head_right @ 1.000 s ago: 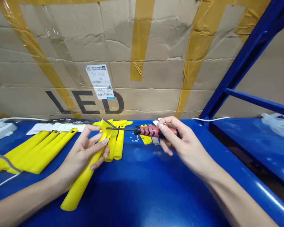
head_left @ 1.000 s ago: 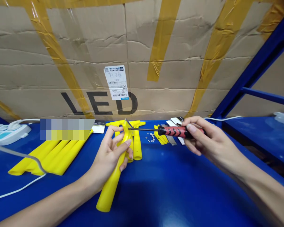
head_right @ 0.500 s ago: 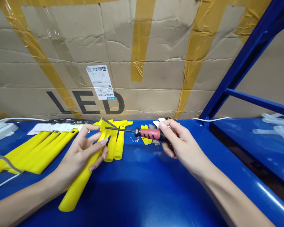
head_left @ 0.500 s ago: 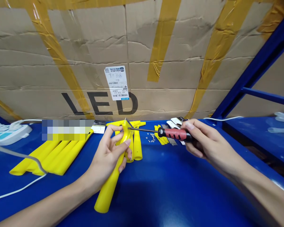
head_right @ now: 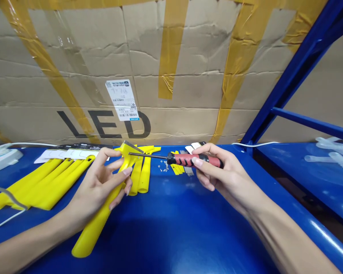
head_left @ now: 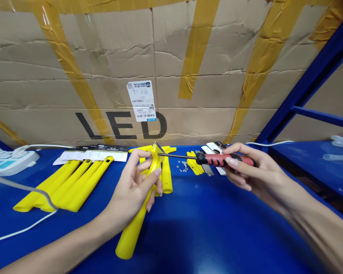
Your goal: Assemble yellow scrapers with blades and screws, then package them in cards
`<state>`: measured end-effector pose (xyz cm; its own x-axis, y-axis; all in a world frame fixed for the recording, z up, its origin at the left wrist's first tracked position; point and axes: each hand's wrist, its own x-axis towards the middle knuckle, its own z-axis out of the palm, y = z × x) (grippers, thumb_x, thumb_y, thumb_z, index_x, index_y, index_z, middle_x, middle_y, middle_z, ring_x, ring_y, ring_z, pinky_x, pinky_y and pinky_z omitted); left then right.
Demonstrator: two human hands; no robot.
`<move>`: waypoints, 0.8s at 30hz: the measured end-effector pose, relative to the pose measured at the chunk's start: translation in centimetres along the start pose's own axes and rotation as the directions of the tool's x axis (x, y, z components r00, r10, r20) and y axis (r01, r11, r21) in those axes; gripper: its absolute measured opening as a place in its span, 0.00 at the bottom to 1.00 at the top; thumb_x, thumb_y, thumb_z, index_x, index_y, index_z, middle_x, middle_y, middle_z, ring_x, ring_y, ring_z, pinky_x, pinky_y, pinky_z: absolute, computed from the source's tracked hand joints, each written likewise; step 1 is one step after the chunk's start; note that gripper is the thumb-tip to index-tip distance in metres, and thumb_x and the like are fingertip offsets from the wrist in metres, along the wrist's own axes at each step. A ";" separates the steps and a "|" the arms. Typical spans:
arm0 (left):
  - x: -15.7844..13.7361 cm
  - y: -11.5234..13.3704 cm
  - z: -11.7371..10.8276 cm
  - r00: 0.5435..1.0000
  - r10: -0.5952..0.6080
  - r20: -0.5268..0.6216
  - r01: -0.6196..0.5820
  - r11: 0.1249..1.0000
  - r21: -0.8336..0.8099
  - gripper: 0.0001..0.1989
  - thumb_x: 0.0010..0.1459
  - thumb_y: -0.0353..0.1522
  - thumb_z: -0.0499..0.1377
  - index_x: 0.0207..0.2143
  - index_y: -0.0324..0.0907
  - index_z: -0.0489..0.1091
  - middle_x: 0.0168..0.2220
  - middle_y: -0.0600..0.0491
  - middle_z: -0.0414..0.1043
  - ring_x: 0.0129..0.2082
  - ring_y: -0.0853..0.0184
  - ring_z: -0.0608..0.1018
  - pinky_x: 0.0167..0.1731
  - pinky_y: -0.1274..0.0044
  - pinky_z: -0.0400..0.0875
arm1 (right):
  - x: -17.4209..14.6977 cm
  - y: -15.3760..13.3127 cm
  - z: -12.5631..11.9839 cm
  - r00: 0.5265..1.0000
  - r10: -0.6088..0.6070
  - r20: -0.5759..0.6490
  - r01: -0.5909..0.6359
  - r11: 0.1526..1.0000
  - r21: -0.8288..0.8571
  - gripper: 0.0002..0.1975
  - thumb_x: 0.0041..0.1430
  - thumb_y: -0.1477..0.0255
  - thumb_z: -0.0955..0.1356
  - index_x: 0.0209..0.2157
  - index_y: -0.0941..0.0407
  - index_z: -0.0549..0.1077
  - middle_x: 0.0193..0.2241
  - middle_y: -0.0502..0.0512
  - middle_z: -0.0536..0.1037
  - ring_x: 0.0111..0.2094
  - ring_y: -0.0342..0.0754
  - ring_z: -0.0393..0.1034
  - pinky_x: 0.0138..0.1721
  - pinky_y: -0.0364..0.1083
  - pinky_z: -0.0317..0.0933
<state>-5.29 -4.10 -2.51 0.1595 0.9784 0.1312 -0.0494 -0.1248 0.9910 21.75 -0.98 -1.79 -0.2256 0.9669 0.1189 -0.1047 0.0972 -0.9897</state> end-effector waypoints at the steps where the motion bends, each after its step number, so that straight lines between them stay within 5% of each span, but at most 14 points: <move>1: 0.0 0.1 0.0 1.000 0.014 -0.006 -0.014 1.000 0.013 0.15 0.65 0.34 0.60 0.42 0.49 0.52 0.23 0.63 0.73 0.08 0.77 0.65 0.10 0.87 0.59 | 0.0 0.0 0.2 0.998 0.060 -0.010 -0.059 0.997 0.058 0.12 0.56 0.65 0.76 0.38 0.54 0.74 0.19 0.46 0.67 0.18 0.37 0.54 0.17 0.38 0.49; 9: 0.1 0.5 -0.5 0.999 0.028 -0.038 -0.024 0.996 0.089 0.15 0.64 0.35 0.61 0.44 0.49 0.54 0.25 0.62 0.71 0.09 0.77 0.66 0.10 0.85 0.62 | 0.4 -0.3 1.3 0.923 0.385 -0.020 -0.351 0.860 0.370 0.19 0.41 0.73 0.81 0.37 0.58 0.77 0.26 0.50 0.73 0.18 0.33 0.54 0.13 0.33 0.50; 13: 0.2 0.9 -0.7 0.999 0.049 0.013 -0.050 0.994 0.098 0.14 0.64 0.35 0.61 0.45 0.49 0.56 0.27 0.60 0.73 0.10 0.76 0.67 0.09 0.85 0.62 | 0.8 0.1 1.3 0.860 0.506 -0.068 -0.441 0.802 0.402 0.10 0.53 0.68 0.75 0.31 0.57 0.73 0.21 0.51 0.73 0.15 0.35 0.51 0.10 0.34 0.48; 19: 1.2 1.5 -1.1 0.998 -0.028 -0.054 0.029 0.999 0.016 0.25 0.59 0.35 0.65 0.53 0.48 0.56 0.34 0.55 0.77 0.21 0.66 0.81 0.18 0.79 0.76 | 1.4 -0.2 0.6 0.883 0.450 -0.136 -0.348 0.820 0.454 0.08 0.61 0.67 0.71 0.33 0.58 0.73 0.21 0.51 0.72 0.15 0.34 0.49 0.12 0.34 0.54; 24: 1.7 1.7 -1.3 0.983 -0.131 -0.127 0.129 0.991 -0.028 0.28 0.56 0.35 0.68 0.55 0.48 0.59 0.37 0.52 0.79 0.36 0.55 0.86 0.27 0.76 0.81 | 1.3 -0.7 -0.6 0.929 0.310 -0.203 -0.202 0.883 0.424 0.10 0.57 0.68 0.73 0.39 0.56 0.75 0.32 0.55 0.76 0.21 0.40 0.63 0.20 0.40 0.66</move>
<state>-6.38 -2.39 -0.59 0.0383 0.9993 -0.0048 -0.0563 0.0069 0.9984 22.15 0.38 -0.97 -0.0453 0.9760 -0.2130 -0.4574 -0.2098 -0.8641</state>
